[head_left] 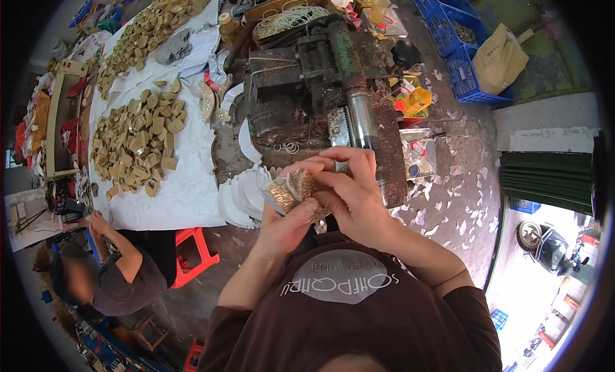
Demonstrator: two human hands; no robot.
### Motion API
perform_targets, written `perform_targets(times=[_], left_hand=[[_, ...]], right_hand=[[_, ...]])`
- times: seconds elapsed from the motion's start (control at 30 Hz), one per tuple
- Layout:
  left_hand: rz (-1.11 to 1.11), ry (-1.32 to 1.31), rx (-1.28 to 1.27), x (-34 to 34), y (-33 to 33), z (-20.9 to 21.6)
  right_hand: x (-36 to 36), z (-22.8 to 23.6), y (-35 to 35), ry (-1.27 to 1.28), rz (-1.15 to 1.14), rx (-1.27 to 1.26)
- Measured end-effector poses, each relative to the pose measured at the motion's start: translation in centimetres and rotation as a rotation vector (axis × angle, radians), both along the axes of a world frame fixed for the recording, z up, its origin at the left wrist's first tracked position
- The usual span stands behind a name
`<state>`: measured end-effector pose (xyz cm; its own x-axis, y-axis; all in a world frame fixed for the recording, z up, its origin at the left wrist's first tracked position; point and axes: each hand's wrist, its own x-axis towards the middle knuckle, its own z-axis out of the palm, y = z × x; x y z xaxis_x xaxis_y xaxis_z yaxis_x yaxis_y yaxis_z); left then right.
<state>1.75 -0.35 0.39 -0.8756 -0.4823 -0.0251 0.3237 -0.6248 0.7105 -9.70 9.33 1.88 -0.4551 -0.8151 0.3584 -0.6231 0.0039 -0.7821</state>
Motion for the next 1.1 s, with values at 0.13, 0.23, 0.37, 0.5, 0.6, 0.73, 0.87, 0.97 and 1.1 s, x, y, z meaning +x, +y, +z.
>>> perform_targets(times=[0.13,0.23,0.37,0.5,0.6,0.73,0.87,0.97,1.1], left_hand=[[0.021,-0.037,0.097,-1.5,1.5,0.2],[0.030,-0.123,0.076,-1.5,1.7,0.7],[0.100,-0.110,-0.011,-2.0,2.0,1.2],[0.121,-0.124,-0.034,-1.9,2.1,1.2],[0.145,-0.150,-0.051,-1.7,2.5,1.1],[0.263,-0.407,-0.257,-2.0,2.1,1.4],[0.260,-0.572,-0.402,-0.2,-1.3,-0.3],[0.053,-0.723,-0.777,0.3,-2.4,-0.9],[-0.099,-0.553,-1.279,-1.7,0.3,-1.1]], right_hand=[[-0.7,-0.5,0.4,0.140,-0.161,-0.059],[-1.3,-0.2,0.5,0.241,-0.157,-0.050],[-1.2,-0.2,0.5,0.317,-0.150,-0.036],[-1.0,-0.2,0.5,0.297,-0.148,-0.059],[-1.1,-0.4,0.5,0.212,-0.121,-0.068],[-2.4,0.3,1.0,0.050,-0.093,-0.107],[-7.5,1.9,3.6,0.009,-0.250,-0.012],[-11.6,1.8,5.8,0.204,-0.148,0.377],[-11.4,-0.5,6.3,0.120,-0.056,0.572]])
